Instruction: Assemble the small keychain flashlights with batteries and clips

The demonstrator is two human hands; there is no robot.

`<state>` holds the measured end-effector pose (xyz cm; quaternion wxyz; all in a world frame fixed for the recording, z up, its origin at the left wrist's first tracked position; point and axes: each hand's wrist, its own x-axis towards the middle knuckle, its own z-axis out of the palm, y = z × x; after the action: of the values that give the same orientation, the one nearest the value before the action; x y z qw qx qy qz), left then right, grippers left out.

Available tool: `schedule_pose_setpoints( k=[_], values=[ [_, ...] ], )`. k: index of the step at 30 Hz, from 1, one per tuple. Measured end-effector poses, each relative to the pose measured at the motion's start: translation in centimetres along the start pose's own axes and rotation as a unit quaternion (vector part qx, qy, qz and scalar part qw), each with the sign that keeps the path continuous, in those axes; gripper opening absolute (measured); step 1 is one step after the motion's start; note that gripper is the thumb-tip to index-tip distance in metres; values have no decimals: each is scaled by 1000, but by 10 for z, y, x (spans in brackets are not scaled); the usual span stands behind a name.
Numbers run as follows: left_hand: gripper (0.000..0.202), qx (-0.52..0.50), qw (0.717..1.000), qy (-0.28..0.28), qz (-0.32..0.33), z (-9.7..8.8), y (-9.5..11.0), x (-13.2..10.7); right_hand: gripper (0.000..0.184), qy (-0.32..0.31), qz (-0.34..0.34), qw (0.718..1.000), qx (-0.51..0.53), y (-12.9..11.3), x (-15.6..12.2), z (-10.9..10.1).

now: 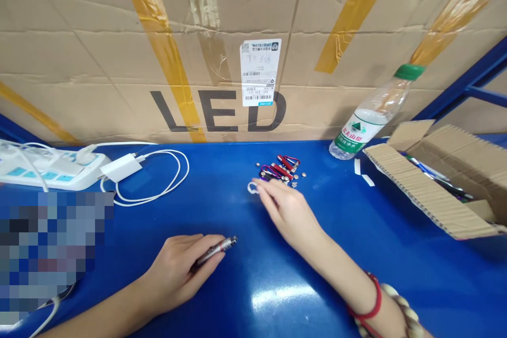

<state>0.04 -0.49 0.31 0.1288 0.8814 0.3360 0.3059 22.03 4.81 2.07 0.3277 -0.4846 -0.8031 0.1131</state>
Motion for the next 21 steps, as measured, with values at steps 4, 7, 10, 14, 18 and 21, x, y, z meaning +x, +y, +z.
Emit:
schedule_pose_setpoints(
  k=[4, 7, 10, 14, 18, 21],
  values=[
    [9, 6, 998, 35, -50, 0, 0, 3, 32, 41, 114, 983, -138, 18, 9, -14],
    [7, 0, 997, 48, -63, 0, 0, 3, 35, -17, 240, 937, -252, 21, 12, -24],
    [6, -1, 996, 47, -72, 0, 0, 3, 38, -77, 307, 891, -325, 18, 13, -30],
    [6, -4, 996, 40, -75, 1, 0, 1, 40, -98, 316, 877, -347, 16, 12, -30],
    [7, -1, 996, 37, -77, 0, 1, 1, 39, -117, 318, 883, -325, 17, 10, -24],
    [8, 10, 996, 39, -79, -1, 1, 1, 39, -74, 288, 904, -309, 15, 7, -20]
  ],
)
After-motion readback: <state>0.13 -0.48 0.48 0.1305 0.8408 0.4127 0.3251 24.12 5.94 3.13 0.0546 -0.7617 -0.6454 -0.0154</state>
